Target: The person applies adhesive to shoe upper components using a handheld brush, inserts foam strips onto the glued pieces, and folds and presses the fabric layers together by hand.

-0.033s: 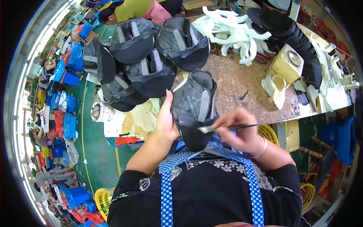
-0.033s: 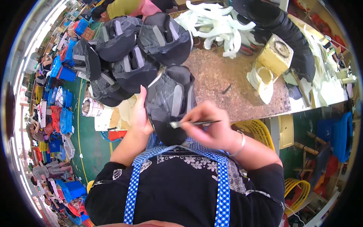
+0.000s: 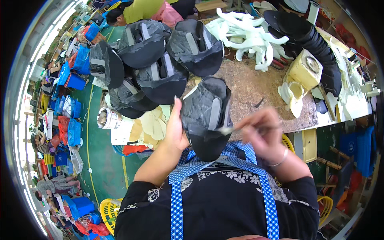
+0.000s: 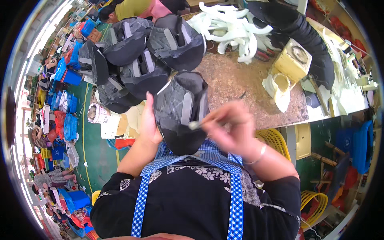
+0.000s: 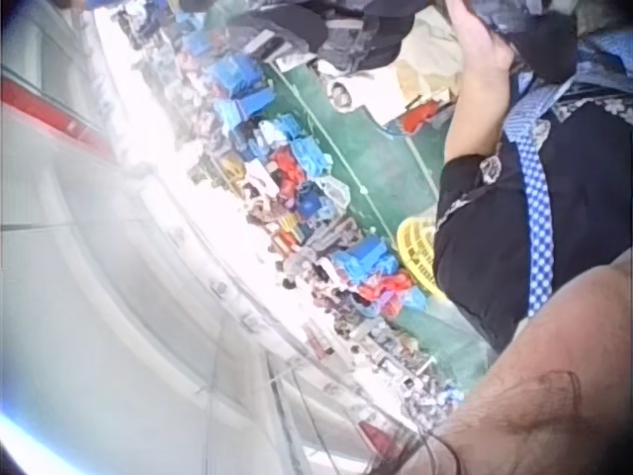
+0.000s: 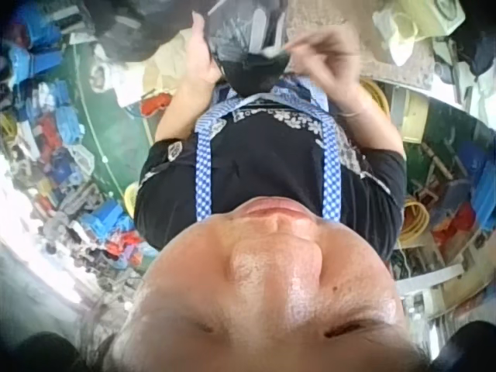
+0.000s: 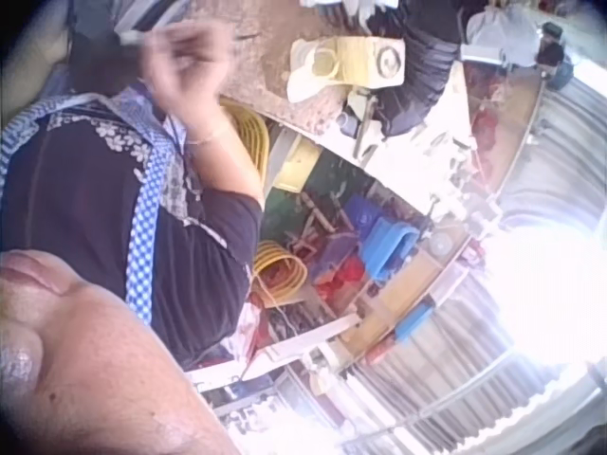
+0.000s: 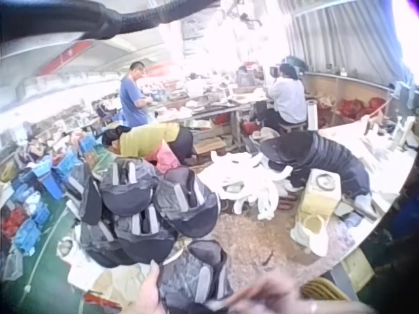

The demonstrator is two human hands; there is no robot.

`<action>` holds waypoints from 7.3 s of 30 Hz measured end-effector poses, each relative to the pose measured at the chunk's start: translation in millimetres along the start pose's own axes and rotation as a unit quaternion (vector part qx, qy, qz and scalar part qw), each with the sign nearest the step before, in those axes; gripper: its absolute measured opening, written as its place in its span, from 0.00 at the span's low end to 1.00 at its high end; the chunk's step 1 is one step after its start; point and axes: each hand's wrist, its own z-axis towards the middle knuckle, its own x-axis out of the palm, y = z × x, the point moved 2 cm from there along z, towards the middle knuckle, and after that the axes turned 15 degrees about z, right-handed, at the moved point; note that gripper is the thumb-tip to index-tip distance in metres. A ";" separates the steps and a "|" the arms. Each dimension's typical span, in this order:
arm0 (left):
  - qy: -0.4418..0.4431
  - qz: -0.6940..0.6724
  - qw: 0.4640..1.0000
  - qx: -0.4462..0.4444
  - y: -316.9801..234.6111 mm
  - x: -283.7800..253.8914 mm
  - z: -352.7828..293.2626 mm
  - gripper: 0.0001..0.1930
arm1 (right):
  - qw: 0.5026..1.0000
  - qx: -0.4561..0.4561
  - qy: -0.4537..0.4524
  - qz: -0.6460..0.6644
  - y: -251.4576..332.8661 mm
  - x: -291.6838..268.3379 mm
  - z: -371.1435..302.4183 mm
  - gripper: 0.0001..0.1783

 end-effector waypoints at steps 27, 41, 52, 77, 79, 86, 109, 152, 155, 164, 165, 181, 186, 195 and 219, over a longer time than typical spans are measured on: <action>-0.383 0.411 0.762 0.323 -137.0 -129.6 15.6 0.11 | 0.957 -0.034 -0.257 -0.128 -29.6 -281.6 21.6 0.49; -0.436 0.431 0.729 0.305 -123.2 -126.8 3.4 0.19 | 0.912 0.115 -0.393 0.012 -18.0 -297.1 36.1 0.32; -0.476 0.435 0.663 0.381 -106.6 -124.5 -9.8 0.17 | 0.844 0.349 -0.389 0.121 -2.8 -316.0 16.6 0.33; -0.293 0.728 0.466 0.408 -62.3 -36.2 82.0 0.20 | 0.950 -0.148 0.019 -0.275 -47.0 -0.8 193.3 0.24; -0.283 0.736 0.451 0.419 -64.0 -31.1 75.8 0.19 | 0.954 -0.099 0.002 -0.282 -63.3 14.0 229.6 0.28; -0.289 0.739 0.444 0.416 -85.6 -53.5 54.7 0.17 | 0.991 0.011 -0.009 -0.133 -70.8 -5.7 255.5 0.11; 0.202 0.884 0.352 0.234 -55.4 -13.1 -16.5 0.29 | 0.746 -0.091 -0.047 -0.658 -87.4 -158.2 261.1 0.15; 0.089 0.362 0.928 0.001 -39.3 38.0 -27.1 0.09 | 0.981 -0.009 0.063 0.185 14.1 8.2 48.2 0.37; 0.173 0.460 0.858 -0.151 1.2 24.8 -31.2 0.10 | 0.958 -0.032 0.270 0.087 -18.2 19.0 16.8 0.17; 0.140 0.782 0.603 0.073 25.3 -5.5 -62.7 0.13 | 0.966 0.118 0.161 -0.163 -30.2 11.5 -43.2 0.12; 0.104 0.817 0.554 0.121 25.7 -5.4 -65.1 0.12 | 0.965 0.077 0.161 -0.190 -26.8 7.6 -40.2 0.12; 0.049 0.703 0.616 0.352 -55.7 23.1 -36.3 0.07 | 0.962 -0.103 0.199 -0.159 24.6 -4.8 43.5 0.12; 0.027 0.704 0.622 0.341 -64.9 17.2 -27.7 0.06 | 0.980 -0.075 0.128 -0.132 23.6 5.7 51.0 0.09; -0.048 0.708 0.618 0.338 -60.0 14.3 -20.7 0.06 | 0.991 -0.022 0.043 -0.122 9.9 12.4 55.2 0.07; -0.042 0.813 0.477 0.332 -47.1 11.4 -40.1 0.13 | 0.993 0.016 0.020 0.112 -32.1 43.3 32.4 0.10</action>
